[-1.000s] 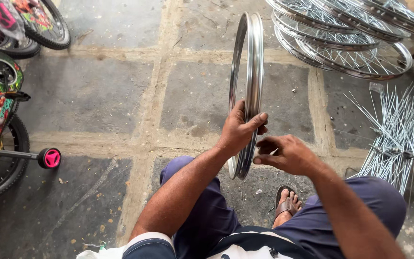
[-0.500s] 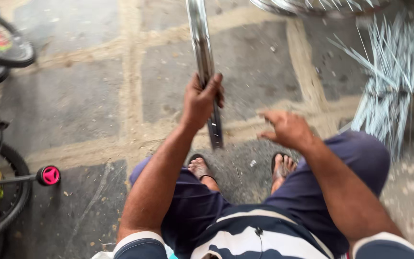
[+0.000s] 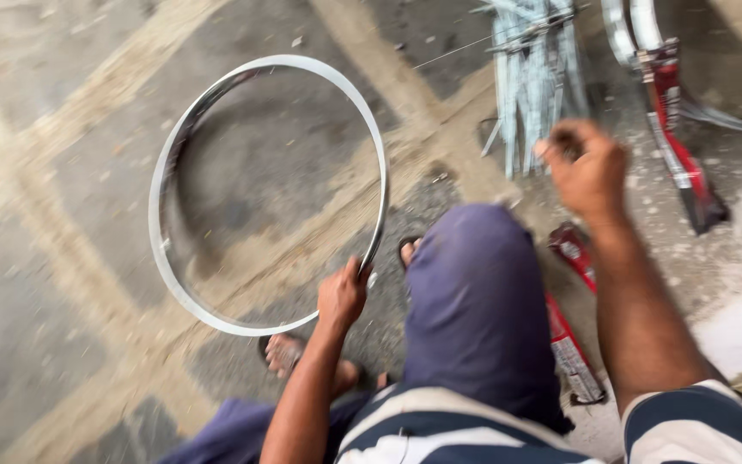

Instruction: The person sits on the floor and installs spokes into a bicycle wheel rim, threading them through the hub and tightening them by hand. They then pick up a separate rim and a bundle of spokes, preparing to continue the assembly.

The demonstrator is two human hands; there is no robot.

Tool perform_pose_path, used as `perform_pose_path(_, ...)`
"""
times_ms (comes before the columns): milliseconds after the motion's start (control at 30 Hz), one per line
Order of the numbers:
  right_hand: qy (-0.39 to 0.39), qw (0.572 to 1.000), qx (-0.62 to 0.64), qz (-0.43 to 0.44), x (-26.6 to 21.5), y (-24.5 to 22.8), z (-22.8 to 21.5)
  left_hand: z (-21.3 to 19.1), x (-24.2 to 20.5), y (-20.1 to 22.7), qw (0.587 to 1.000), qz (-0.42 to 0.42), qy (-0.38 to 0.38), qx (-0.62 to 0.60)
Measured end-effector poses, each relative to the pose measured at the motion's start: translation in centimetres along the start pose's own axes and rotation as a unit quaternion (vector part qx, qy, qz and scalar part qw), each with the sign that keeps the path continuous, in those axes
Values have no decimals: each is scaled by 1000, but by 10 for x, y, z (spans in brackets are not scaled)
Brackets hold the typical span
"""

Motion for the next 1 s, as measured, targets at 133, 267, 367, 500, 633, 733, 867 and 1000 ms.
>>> perform_pose_path(133, -62, 984, -140, 89, -10, 132, 61, 85, -12, -65, 993, -54, -90, 54)
perform_pose_path(267, -56, 958, -251, 123, 25, 209, 97, 115, -29, -102, 988, -64, -114, 77)
perform_pose_path(367, -52, 940, -297, 158, 91, 236, 119, 126, -33, -110, 982, -81, -138, 96)
perform_pose_path(500, -85, 907, -327, 251, 160, 265, 147, 123, -36, -116, 976, -82, -148, 136)
perform_pose_path(633, -121, 884, -318, 322, 188, 278, 171, 116, -32, -112, 968, -106, -171, 149)
perform_pose_path(733, -87, 891, -290, 337, 193, 282, 182, 97, -29, -107, 969, -119, -161, 143)
perform_pose_path(867, -41, 890, -290, 349, 184, 303, 164, 79, -21, -102, 975, -138, -127, 118)
perform_pose_path(1000, -130, 874, -331, 332, 150, 334, 162, 77, -29, -105, 968, -150, -152, 130)
Point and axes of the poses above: each hand's wrist, its own x-axis towards the middle knuckle, its own z-axis out of the palm, y = z × x, the point moved 9 cm from there along x, towards the middle knuckle, and after that the axes turned 5 degrees about y, right-handed, at the moved point
